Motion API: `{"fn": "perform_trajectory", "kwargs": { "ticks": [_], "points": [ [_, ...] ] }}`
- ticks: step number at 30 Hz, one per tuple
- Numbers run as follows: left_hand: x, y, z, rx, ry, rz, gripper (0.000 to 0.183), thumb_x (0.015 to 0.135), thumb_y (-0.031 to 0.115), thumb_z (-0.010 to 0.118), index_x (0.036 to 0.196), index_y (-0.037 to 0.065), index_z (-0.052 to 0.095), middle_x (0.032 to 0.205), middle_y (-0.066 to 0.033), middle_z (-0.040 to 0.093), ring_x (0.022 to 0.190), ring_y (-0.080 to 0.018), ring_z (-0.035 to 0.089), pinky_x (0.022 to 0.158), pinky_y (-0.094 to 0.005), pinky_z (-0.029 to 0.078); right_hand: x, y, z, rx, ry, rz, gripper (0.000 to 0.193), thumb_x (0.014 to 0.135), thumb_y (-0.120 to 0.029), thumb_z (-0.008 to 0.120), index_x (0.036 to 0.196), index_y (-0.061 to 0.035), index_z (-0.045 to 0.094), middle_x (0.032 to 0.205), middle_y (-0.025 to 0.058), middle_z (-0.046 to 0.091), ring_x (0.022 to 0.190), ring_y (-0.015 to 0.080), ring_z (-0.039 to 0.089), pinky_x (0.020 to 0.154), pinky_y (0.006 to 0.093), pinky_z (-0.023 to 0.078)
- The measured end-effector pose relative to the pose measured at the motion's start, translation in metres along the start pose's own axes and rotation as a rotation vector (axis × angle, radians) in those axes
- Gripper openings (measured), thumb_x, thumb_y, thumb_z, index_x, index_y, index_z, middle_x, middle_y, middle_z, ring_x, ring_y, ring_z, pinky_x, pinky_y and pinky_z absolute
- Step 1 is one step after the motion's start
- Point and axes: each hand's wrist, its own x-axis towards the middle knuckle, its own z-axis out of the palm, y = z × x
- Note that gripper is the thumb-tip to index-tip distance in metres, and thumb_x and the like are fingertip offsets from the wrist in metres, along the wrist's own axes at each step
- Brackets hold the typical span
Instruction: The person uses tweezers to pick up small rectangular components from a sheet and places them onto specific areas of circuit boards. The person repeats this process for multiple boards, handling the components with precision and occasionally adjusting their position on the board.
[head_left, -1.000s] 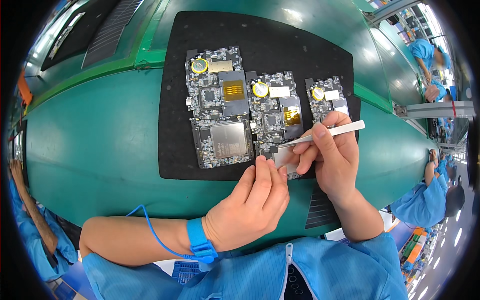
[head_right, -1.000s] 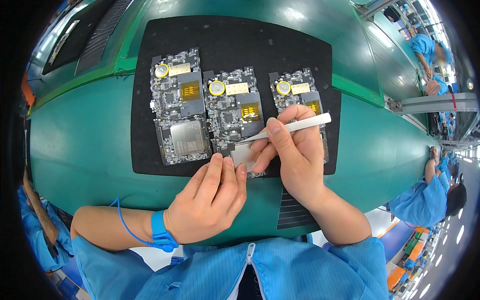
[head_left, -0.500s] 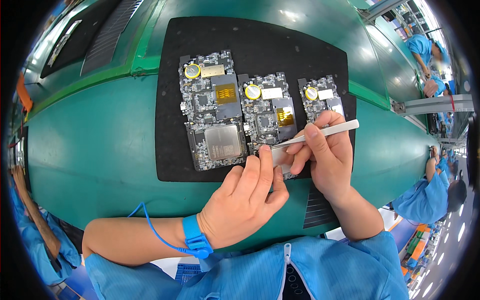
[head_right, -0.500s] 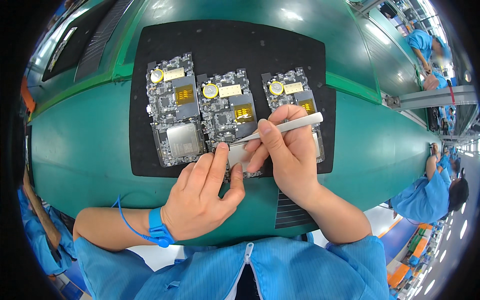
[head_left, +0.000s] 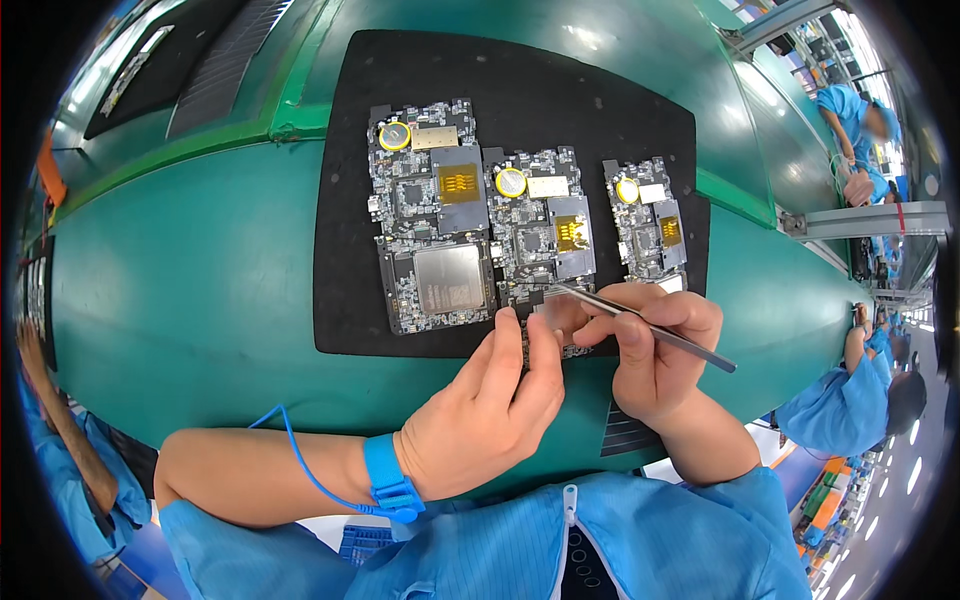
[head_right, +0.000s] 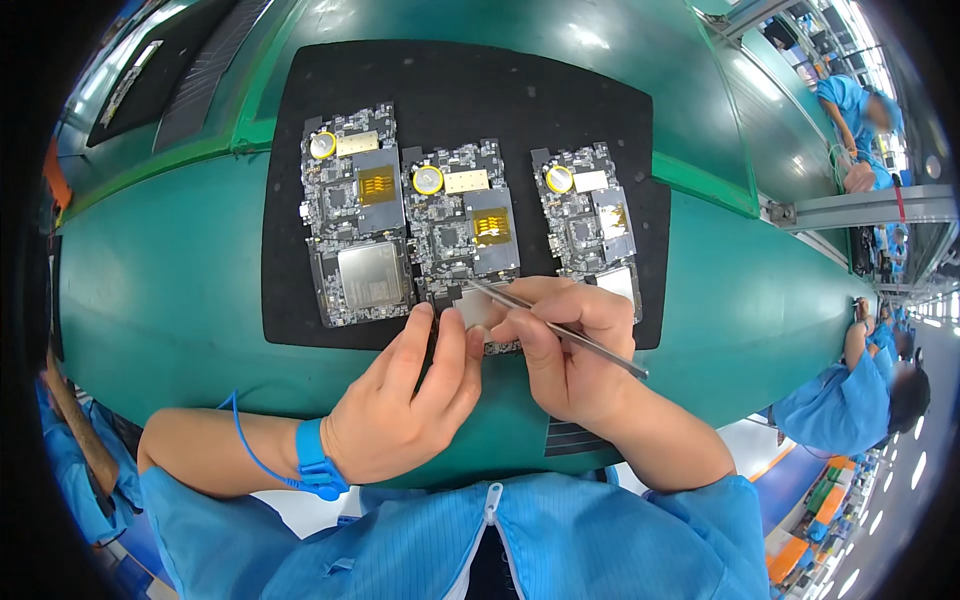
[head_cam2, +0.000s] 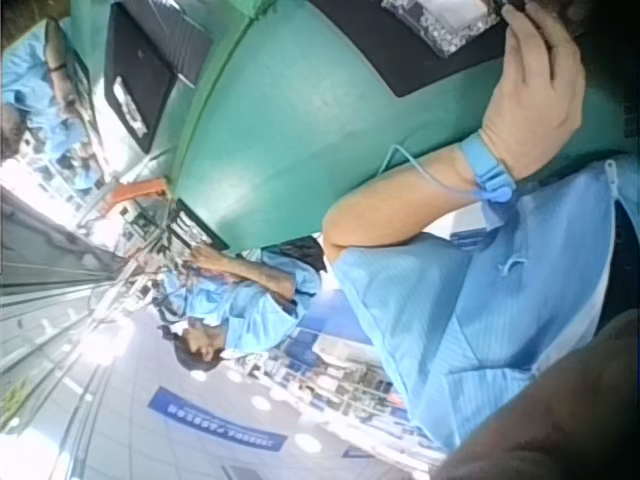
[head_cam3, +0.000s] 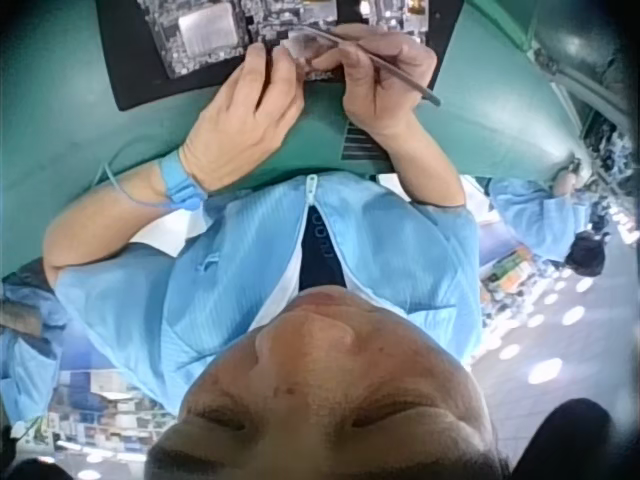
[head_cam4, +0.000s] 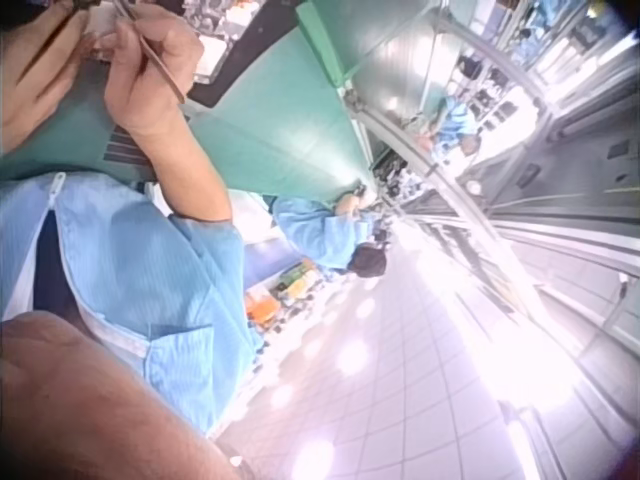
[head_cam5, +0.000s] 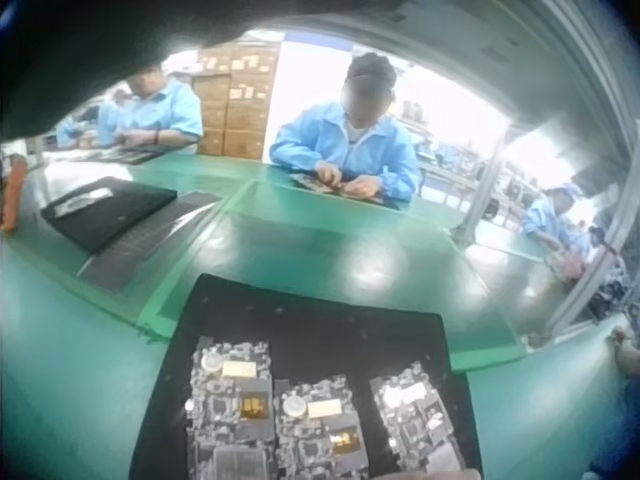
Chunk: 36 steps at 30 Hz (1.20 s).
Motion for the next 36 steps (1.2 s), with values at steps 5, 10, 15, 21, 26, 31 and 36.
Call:
{"fn": "perform_trajectory", "kwargs": {
  "ticks": [5,10,15,21,26,31,36],
  "points": [
    [0.000,0.000,-0.001,0.018,-0.009,0.016,0.031,0.078,0.013,0.055,0.102,-0.006,0.063,0.101,-0.0207,0.058,0.098,-0.0377,0.056,0.080,-0.0349,0.053,-0.001,-0.012,0.006,0.168,0.016,0.177,0.008,0.090,-0.004,0.056,0.086,0.0016,0.051,0.090,0.0228,0.066,0.072,0.0214,0.067,0.064,0.0281,0.054],
    [0.000,-0.001,0.000,0.015,-0.007,0.023,0.031,0.078,0.013,0.055,0.101,-0.006,0.062,0.101,-0.0210,0.058,0.097,-0.0375,0.057,0.080,-0.0352,0.054,-0.007,-0.004,0.005,0.008,-0.029,0.156,0.008,0.086,-0.002,0.060,0.085,0.0014,0.053,0.091,0.0218,0.066,0.069,0.0207,0.068,0.060,0.0278,0.054],
    [0.000,-0.002,0.000,0.018,0.004,0.030,0.030,0.078,0.014,0.055,0.099,-0.006,0.063,0.099,-0.0212,0.058,0.095,-0.0371,0.058,0.079,-0.0350,0.054,-0.006,0.001,0.005,-0.075,-0.063,0.093,0.008,0.084,0.000,0.061,0.085,0.0013,0.053,0.091,0.0202,0.067,0.065,0.0206,0.067,0.055,0.0272,0.053],
    [0.001,-0.002,0.000,0.013,0.009,0.031,0.028,0.077,0.014,0.056,0.097,-0.005,0.063,0.098,-0.0210,0.059,0.094,-0.0367,0.058,0.078,-0.0348,0.054,-0.006,-0.003,0.009,-0.099,-0.019,0.109,0.006,0.083,-0.001,0.062,0.081,0.0005,0.056,0.087,0.0173,0.068,0.064,0.0199,0.067,0.053,0.0266,0.051],
    [0.001,-0.002,0.001,0.025,0.012,0.031,0.029,0.076,0.014,0.056,0.098,-0.005,0.063,0.098,-0.0207,0.059,0.094,-0.0363,0.058,0.078,-0.0350,0.054,-0.005,-0.006,0.006,-0.047,-0.020,0.152,0.005,0.083,-0.001,0.062,0.082,-0.0002,0.057,0.085,0.0165,0.068,0.065,0.0193,0.067,0.055,0.0260,0.051],
    [0.002,0.000,0.002,-0.057,0.022,-0.051,0.027,0.075,0.014,0.057,0.097,-0.001,0.062,0.106,-0.0229,0.057,0.096,-0.0348,0.057,0.078,-0.0352,0.052,-0.001,-0.004,0.004,-0.071,0.004,0.098,0.005,0.083,-0.001,0.062,0.081,-0.0004,0.057,0.084,0.0162,0.068,0.064,0.0192,0.066,0.054,0.0263,0.051],
    [0.002,0.000,0.004,-0.083,0.030,-0.107,0.025,0.075,0.015,0.058,0.096,0.003,0.062,0.115,-0.0269,0.054,0.099,-0.0328,0.056,0.074,-0.0342,0.050,-0.005,-0.002,0.007,-0.141,-0.005,0.073,0.011,0.081,-0.001,0.064,0.084,0.0001,0.054,0.083,0.0167,0.067,0.056,0.0203,0.061,0.050,0.0287,0.048]
  ]
}}
